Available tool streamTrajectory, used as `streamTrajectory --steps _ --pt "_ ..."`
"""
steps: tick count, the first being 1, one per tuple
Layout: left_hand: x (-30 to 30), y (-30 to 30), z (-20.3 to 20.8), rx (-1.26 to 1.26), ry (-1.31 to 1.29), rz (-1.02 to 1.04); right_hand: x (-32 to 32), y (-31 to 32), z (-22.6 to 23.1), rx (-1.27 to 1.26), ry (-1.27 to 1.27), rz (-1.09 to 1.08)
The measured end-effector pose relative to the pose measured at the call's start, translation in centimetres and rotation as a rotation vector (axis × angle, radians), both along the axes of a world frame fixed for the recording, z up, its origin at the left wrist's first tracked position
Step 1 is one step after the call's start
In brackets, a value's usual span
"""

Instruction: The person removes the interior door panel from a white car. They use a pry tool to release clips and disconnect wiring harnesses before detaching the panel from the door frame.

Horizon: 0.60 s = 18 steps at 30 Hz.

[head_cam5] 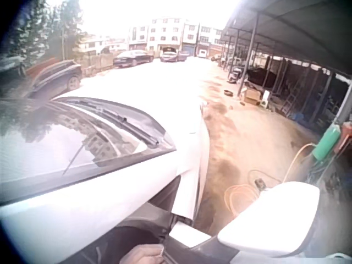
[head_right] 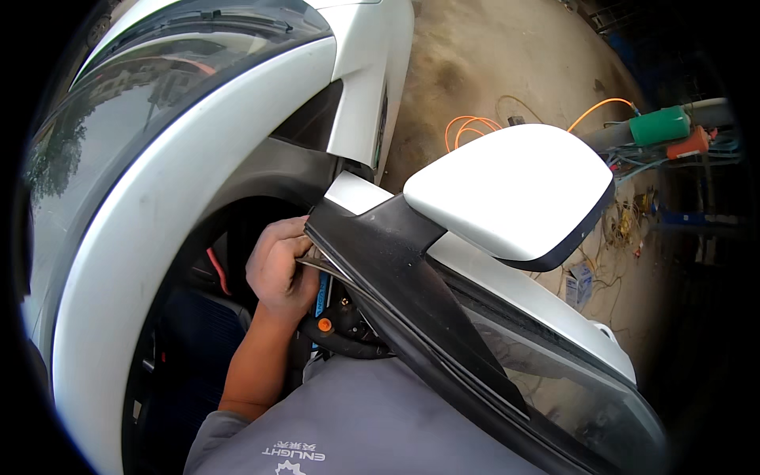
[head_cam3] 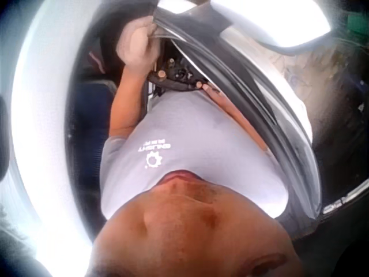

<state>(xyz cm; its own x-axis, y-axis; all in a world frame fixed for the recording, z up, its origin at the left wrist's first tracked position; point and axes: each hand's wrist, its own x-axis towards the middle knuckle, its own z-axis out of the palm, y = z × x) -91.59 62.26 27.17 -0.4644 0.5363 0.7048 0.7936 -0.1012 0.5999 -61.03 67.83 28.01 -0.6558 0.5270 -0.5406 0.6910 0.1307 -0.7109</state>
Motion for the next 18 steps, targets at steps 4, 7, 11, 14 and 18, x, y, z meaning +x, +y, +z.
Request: streamTrajectory --steps 4,7,11,14,18 --pt "0.7 0.0 0.5 -0.016 0.024 0.053 -0.5 0.5 0.3 -0.011 -0.001 -0.010" --pt "0.8 0.0 0.7 -0.014 -0.004 0.051 -0.5 0.3 0.5 -0.006 -0.027 0.008" --pt "0.4 -0.2 -0.8 0.001 0.070 0.060 0.5 0.3 -1.4 0.064 0.031 0.137" --pt "0.5 -0.1 -1.0 0.064 0.064 0.067 1.1 -0.6 -1.7 0.031 0.002 0.011" --pt "0.7 0.3 -2.0 0.157 0.046 0.090 -0.7 -0.3 0.0 -0.037 -0.001 0.034"
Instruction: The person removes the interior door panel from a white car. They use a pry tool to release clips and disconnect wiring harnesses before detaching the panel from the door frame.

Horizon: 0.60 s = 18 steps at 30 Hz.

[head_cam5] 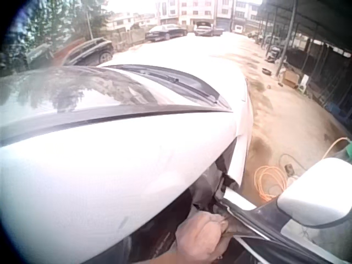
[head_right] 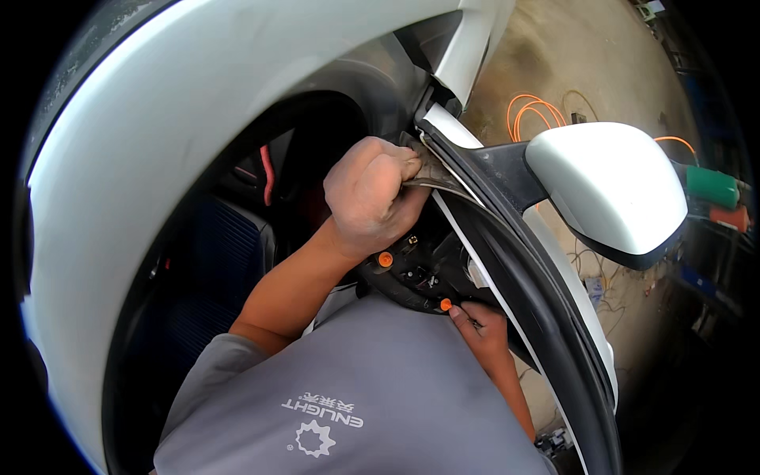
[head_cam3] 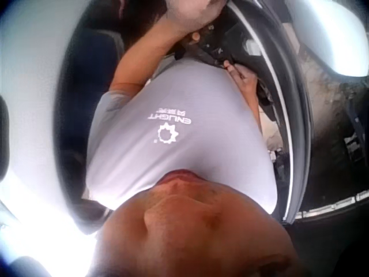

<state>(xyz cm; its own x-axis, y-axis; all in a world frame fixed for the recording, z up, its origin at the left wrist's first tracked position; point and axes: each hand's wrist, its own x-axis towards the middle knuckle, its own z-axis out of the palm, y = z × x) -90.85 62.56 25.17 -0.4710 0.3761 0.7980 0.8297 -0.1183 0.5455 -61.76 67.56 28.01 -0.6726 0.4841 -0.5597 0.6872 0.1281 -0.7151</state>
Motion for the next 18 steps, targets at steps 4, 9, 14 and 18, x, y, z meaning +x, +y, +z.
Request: streamTrajectory --steps 4,9,14,18 --pt "0.0 0.0 0.2 0.016 -0.044 -0.004 0.2 -0.1 -0.4 0.010 0.046 -0.021" --pt "0.0 -0.2 0.0 0.012 -0.086 -0.038 0.5 -0.2 -1.0 0.007 0.046 -0.026" --pt "-0.1 -0.3 0.7 0.017 -0.091 -0.043 0.8 -0.3 -1.3 0.005 0.049 -0.045" --pt "-0.1 0.0 0.3 0.039 -0.105 -0.032 0.4 -0.5 -1.0 0.020 0.055 -0.056"
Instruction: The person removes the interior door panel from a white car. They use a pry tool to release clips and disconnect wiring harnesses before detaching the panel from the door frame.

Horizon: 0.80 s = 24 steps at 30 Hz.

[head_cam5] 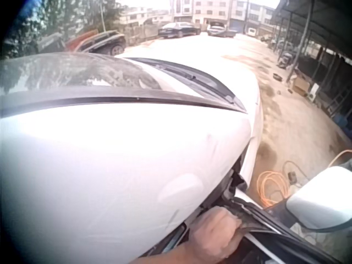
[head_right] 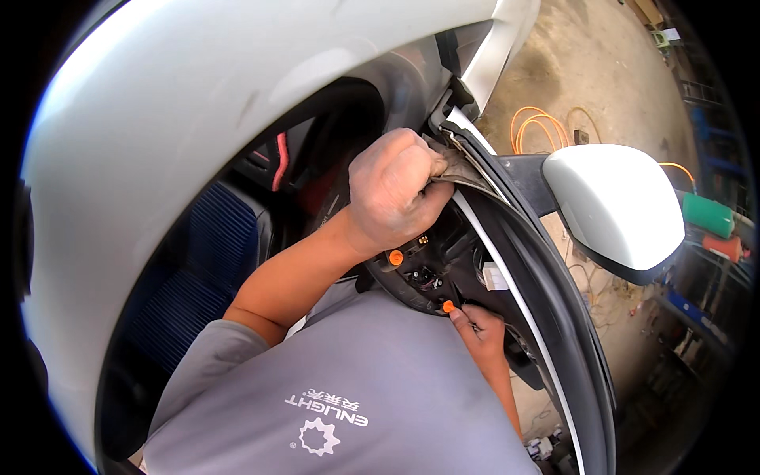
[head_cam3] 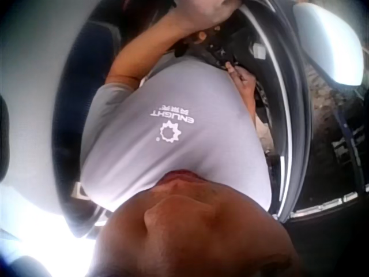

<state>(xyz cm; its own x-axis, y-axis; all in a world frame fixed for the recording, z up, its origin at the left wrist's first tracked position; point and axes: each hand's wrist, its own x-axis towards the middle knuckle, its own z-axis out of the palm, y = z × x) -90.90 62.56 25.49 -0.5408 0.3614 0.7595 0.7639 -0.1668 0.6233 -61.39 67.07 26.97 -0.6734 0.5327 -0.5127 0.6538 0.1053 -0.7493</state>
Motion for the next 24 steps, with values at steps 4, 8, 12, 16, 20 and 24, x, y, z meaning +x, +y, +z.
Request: streamTrajectory --steps 4,8,12,16,20,24 --pt "-0.1 -0.1 -0.1 -0.003 -0.038 -0.013 0.1 0.2 0.1 -0.016 -0.013 0.003" --pt "-0.1 -0.2 0.2 -0.026 -0.084 -0.034 -0.1 0.1 0.3 -0.014 -0.009 0.016" --pt "-0.1 -0.2 -0.3 -0.025 -0.055 -0.025 -0.3 0.3 0.5 -0.037 -0.034 0.019" --pt "0.1 -0.1 -0.2 -0.021 -0.011 -0.016 0.0 0.1 0.3 -0.049 -0.018 -0.008" --pt "0.8 -0.6 -0.4 -0.025 0.000 -0.007 -0.2 0.3 0.4 -0.057 -0.031 -0.003" --pt "1.2 -1.1 -0.1 -0.039 -0.087 -0.045 -0.1 0.3 0.3 -0.014 -0.039 0.003"
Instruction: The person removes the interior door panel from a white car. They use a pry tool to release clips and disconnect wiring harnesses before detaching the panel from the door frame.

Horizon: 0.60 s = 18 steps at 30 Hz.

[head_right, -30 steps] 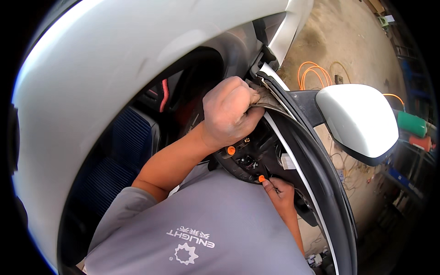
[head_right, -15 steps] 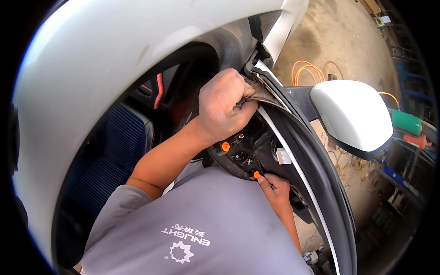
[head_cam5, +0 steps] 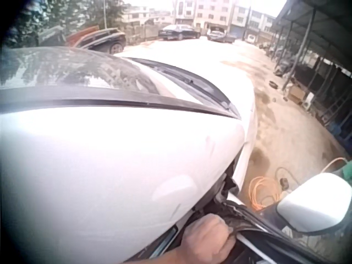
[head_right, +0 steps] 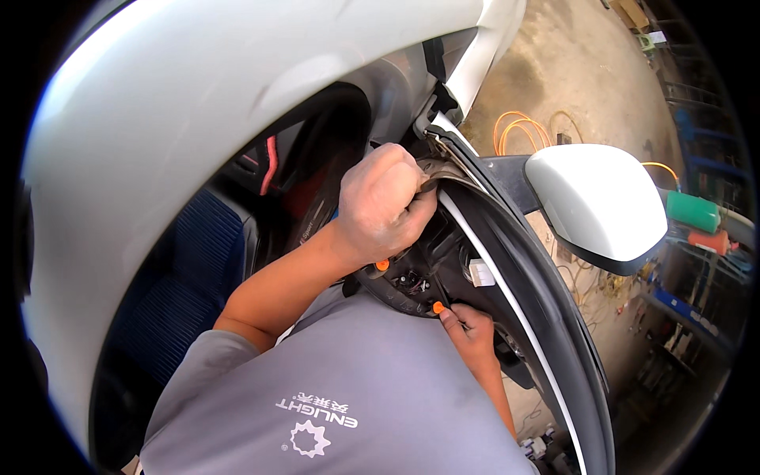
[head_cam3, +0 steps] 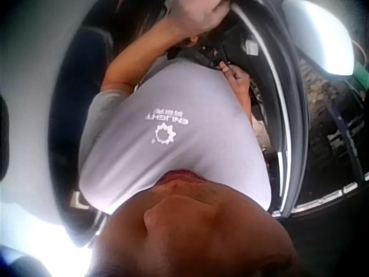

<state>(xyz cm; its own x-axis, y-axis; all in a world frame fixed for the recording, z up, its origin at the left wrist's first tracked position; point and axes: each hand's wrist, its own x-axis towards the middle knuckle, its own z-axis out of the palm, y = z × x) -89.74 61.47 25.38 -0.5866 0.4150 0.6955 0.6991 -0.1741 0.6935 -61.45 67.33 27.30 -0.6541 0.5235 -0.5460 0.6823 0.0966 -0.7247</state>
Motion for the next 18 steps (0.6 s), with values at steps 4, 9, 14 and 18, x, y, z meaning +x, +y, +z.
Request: streamTrajectory --steps 4,9,14,18 --pt "-0.2 -0.8 0.3 -0.039 -0.117 -0.051 -0.7 -0.2 0.5 0.035 -0.002 0.014" --pt "-0.3 -1.3 1.6 0.003 -0.344 -0.211 -0.2 -0.5 0.1 0.065 0.015 0.000" --pt "-2.0 -1.6 3.4 -0.208 -0.317 -0.249 -0.8 -0.3 1.1 0.118 -0.028 0.130" --pt "-3.3 -0.7 4.5 -0.300 -0.204 -0.270 -0.9 -0.6 0.8 0.119 -0.003 0.090"
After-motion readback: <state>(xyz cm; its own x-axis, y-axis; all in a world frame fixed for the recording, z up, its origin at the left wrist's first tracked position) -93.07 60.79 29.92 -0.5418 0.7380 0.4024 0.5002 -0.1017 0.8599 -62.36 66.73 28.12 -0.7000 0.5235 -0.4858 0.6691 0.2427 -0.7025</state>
